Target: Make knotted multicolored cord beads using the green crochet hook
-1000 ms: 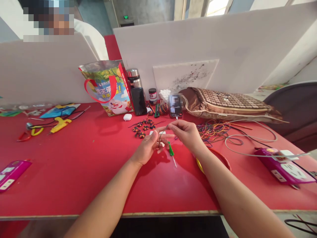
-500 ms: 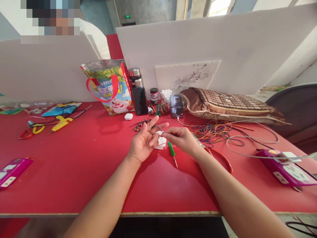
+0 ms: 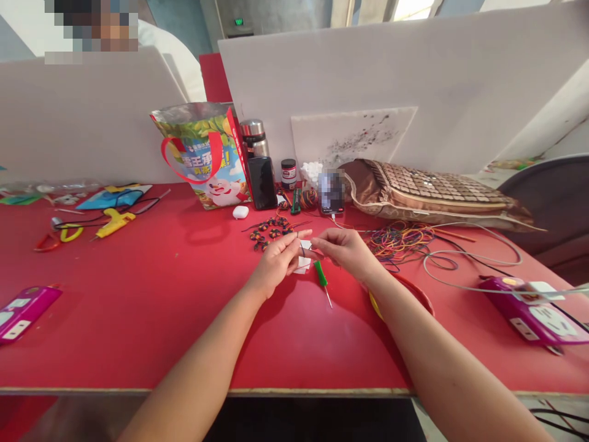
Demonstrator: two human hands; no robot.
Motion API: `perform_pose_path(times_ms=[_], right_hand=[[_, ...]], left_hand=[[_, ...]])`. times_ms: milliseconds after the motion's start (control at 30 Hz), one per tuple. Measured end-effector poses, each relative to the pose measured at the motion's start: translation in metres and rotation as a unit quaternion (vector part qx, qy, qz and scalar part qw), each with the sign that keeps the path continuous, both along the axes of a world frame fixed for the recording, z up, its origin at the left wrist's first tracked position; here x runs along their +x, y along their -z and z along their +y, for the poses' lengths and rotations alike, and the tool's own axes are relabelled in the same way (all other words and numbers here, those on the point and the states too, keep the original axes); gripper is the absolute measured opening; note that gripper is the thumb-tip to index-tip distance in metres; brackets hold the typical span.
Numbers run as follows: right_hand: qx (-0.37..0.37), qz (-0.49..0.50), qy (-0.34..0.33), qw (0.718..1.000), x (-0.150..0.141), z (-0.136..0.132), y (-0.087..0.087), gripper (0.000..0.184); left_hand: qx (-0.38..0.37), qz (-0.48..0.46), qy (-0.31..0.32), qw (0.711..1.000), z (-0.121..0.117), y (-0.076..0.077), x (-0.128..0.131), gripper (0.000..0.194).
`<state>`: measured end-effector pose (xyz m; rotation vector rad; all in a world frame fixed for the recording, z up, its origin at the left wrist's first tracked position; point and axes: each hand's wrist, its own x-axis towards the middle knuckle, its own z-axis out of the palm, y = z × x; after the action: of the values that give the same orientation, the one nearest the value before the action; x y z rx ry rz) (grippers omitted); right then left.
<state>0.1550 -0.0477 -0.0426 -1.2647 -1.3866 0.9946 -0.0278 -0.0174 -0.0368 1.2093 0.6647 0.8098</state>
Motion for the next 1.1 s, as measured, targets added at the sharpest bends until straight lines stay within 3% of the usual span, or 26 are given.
perform_pose_path(times_ms=[133,400,700,900,1033,1100], right_hand=[[0.073,-0.043,0.036,0.996,-0.006,-0.003,0.000,0.042],[0.202,-0.201,-0.046,0.957,-0.029,-0.017,0.003,0.023],[0.211,-0.269,-0.053,0.938,-0.034,-0.017,0.013,0.028],[0.203,-0.201,-0.076,0.955,-0.031,-0.016,0.008,0.027],[0.101,-0.056,-0.015,0.993,-0.027,-0.015,0.000,0.033],[0.028,0.046,0.006,0.999,-0.026,-0.013,0.000,0.042]], left_hand=[[-0.015,0.009,-0.040,0.999,-0.003,0.003,0.003,0.041],[-0.086,-0.148,-0.076,0.982,-0.001,0.000,0.003,0.049],[-0.121,-0.186,-0.076,0.972,0.001,-0.001,0.005,0.036],[-0.132,-0.208,-0.082,0.966,0.003,-0.002,0.002,0.050],[-0.144,-0.250,-0.096,0.953,0.007,-0.004,-0.001,0.051],[-0.150,-0.272,-0.108,0.944,0.008,-0.005,-0.001,0.049]])
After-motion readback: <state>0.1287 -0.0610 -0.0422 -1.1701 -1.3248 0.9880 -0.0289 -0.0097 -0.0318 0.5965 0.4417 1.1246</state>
